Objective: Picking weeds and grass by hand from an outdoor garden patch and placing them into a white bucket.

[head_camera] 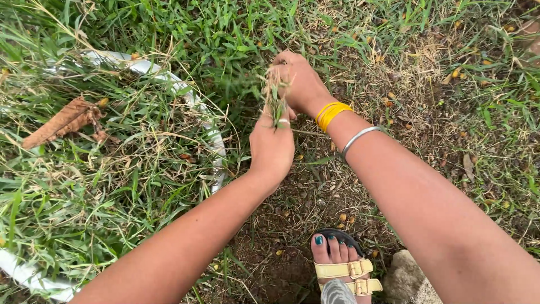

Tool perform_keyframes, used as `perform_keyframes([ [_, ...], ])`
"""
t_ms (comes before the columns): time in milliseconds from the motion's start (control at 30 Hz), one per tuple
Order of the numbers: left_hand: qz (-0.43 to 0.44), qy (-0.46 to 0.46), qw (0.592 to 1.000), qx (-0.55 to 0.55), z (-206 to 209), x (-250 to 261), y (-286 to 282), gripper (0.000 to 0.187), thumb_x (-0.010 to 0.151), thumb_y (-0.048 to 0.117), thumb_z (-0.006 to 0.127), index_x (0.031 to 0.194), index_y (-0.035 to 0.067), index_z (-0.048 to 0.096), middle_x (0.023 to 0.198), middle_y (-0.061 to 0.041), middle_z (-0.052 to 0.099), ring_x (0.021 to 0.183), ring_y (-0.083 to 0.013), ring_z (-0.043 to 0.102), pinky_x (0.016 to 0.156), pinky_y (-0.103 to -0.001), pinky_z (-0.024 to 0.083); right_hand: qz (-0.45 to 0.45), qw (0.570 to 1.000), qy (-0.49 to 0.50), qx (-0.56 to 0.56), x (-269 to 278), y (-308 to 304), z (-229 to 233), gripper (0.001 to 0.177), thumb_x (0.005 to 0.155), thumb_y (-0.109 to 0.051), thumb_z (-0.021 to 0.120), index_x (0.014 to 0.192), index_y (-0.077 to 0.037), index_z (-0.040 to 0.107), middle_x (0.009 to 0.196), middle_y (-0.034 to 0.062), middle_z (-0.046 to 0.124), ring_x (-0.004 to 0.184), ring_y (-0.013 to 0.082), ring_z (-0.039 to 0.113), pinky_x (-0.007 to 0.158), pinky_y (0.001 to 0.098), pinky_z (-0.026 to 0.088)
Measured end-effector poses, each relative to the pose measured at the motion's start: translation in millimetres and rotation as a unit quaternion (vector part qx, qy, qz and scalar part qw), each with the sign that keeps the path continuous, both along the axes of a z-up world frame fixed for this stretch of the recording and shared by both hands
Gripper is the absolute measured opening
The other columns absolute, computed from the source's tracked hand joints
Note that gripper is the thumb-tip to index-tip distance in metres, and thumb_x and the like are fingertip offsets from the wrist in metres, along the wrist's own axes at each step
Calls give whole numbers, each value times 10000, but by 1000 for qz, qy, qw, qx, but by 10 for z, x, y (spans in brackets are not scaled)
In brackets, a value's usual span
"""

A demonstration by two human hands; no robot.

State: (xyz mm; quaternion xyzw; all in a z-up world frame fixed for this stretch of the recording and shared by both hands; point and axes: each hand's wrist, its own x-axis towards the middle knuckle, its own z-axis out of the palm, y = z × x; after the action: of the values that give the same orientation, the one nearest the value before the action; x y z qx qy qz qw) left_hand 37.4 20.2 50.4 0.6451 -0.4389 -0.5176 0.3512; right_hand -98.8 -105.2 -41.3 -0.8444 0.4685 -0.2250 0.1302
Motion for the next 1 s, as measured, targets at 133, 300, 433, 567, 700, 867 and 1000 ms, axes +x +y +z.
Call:
perform_keyframes([
  [133, 84, 177, 979, -47, -291, -23, -208, 163, 1019, 163, 455, 983, 91, 597, 819, -2, 707, 764, -118, 646, 696, -319, 476, 7, 1000, -10, 27, -75, 66, 153, 121, 991, -199, 683, 1062, -104, 709, 983, 134, 684, 977, 363, 645, 868, 430, 547],
  [300, 147, 245, 955, 82, -533, 16, -364, 173, 1049, 211, 468, 1010, 76, 569, 824, -13, 594, 699, -117, 555, 643, -308, 495, -148, 914, -229, 300, -220, 288, 426, 227, 1031, -279, 561, 961, -73, 623, 821, 92, 645, 737, 225, 676, 678, 356, 515],
  [433, 118, 217, 961, 124, -492, -48, -278, 237, 1069, 273, 471, 1075, 59, 572, 805, -28, 535, 688, -124, 502, 630, -313, 461, -154, 964, -151, 158, -547, 563, 212, 231, 1054, -247, 575, 967, -48, 656, 805, 103, 647, 735, 213, 616, 698, 354, 500],
  [567, 63, 159, 972, 162, -191, -154, -198, 408, 1007, 416, 528, 1189, 56, 591, 812, -29, 558, 687, -136, 516, 636, -324, 463, -231, 940, -180, 174, -595, 780, 327, 225, 1020, -246, 585, 957, -49, 672, 784, 114, 664, 713, 229, 614, 681, 352, 501],
  [700, 47, 114, 976, 177, 14, -275, -149, 608, 914, 535, 629, 1209, 5, 583, 898, -50, 628, 720, -151, 569, 655, -348, 492, -221, 961, -120, 115, -351, 801, 508, 202, 999, -223, 598, 981, -48, 696, 864, 175, 706, 765, 362, 675, 695, 423, 516],
  [867, 4, 77, 985, 154, -136, -213, -76, 688, 922, 502, 686, 1163, -140, 627, 1080, -203, 703, 897, -203, 639, 825, -412, 514, -206, 964, -100, 137, -99, 1506, 560, 155, 976, -195, 595, 968, -53, 654, 848, 219, 683, 748, 431, 665, 661, 468, 514],
  [1000, 7, 22, 982, 190, -396, -225, 25, 810, 839, 499, 737, 1285, -96, 416, 1249, -246, 585, 1182, -286, 605, 984, -449, 481, -253, 936, -126, 208, -177, 1798, 965, 139, 987, -179, 598, 965, -47, 636, 767, 220, 664, 656, 409, 649, 579, 448, 491],
])
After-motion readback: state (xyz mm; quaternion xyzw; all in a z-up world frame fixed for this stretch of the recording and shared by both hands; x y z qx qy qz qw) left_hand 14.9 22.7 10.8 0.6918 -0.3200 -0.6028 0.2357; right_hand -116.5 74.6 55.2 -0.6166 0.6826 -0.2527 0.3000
